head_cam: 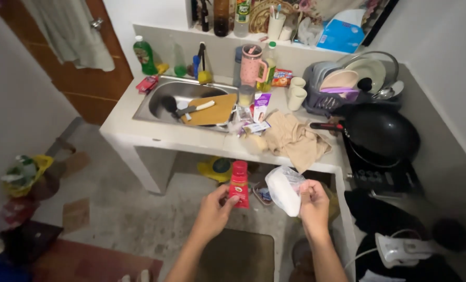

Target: Organizing toiletries and bathroom items from a counter into wall-mounted shelves and rinsing the area.

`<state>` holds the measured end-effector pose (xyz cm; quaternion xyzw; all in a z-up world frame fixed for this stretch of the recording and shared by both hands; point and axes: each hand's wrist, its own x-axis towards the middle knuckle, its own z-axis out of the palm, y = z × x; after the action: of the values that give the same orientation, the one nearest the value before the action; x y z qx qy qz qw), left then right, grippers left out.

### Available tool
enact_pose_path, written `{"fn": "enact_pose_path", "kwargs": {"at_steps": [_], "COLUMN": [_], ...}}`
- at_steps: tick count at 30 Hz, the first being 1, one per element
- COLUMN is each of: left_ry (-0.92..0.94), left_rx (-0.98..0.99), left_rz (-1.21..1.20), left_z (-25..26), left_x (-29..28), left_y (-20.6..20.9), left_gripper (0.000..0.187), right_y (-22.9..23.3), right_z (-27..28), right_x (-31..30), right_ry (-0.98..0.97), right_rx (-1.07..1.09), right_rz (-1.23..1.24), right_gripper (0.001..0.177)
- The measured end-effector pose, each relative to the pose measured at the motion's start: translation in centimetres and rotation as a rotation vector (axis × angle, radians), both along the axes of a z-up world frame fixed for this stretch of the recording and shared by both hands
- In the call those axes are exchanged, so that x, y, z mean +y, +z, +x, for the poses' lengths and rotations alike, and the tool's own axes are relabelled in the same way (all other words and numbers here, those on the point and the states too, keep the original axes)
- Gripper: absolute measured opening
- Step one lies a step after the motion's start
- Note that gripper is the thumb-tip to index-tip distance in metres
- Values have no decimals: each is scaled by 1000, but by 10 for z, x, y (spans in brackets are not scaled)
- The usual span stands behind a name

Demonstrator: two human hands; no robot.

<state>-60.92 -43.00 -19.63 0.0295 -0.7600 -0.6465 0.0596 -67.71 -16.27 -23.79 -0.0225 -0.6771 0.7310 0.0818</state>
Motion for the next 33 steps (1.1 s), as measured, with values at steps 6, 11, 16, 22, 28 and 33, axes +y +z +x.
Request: {"fn": "enact_pose_path", "kwargs": {"at_steps": [6, 11, 16, 22, 28, 33], "left_ry": [0, 32, -2, -23, 19, 13], "left_rx": [-31, -69, -85, -106, -181, -257], "left_rz": [-145, -105, -109, -120, -223, -250], "left_z": [-67, -110, -145, -197, -252, -291], "left_x": [-17, -24, -30, -20, -8, -13], "left_y": [-42, -68, -89, -147, -180, -183], "left_gripper": [19, 19, 18, 18, 21, 23], "right_y": [-36, -52, -89, -140, -171, -196], "right_z": [-50, -78, -122, -178, -240, -283], "right_x": [0, 7, 8, 21, 22, 14], "right_ry": [-112, -114, -95, -15, 52, 82], "right_rx": [81, 75, 45, 63, -55, -72], "right_rz": [37, 135, 200, 290, 345, 279], "right_gripper": [12, 9, 10, 8, 11, 14]}}
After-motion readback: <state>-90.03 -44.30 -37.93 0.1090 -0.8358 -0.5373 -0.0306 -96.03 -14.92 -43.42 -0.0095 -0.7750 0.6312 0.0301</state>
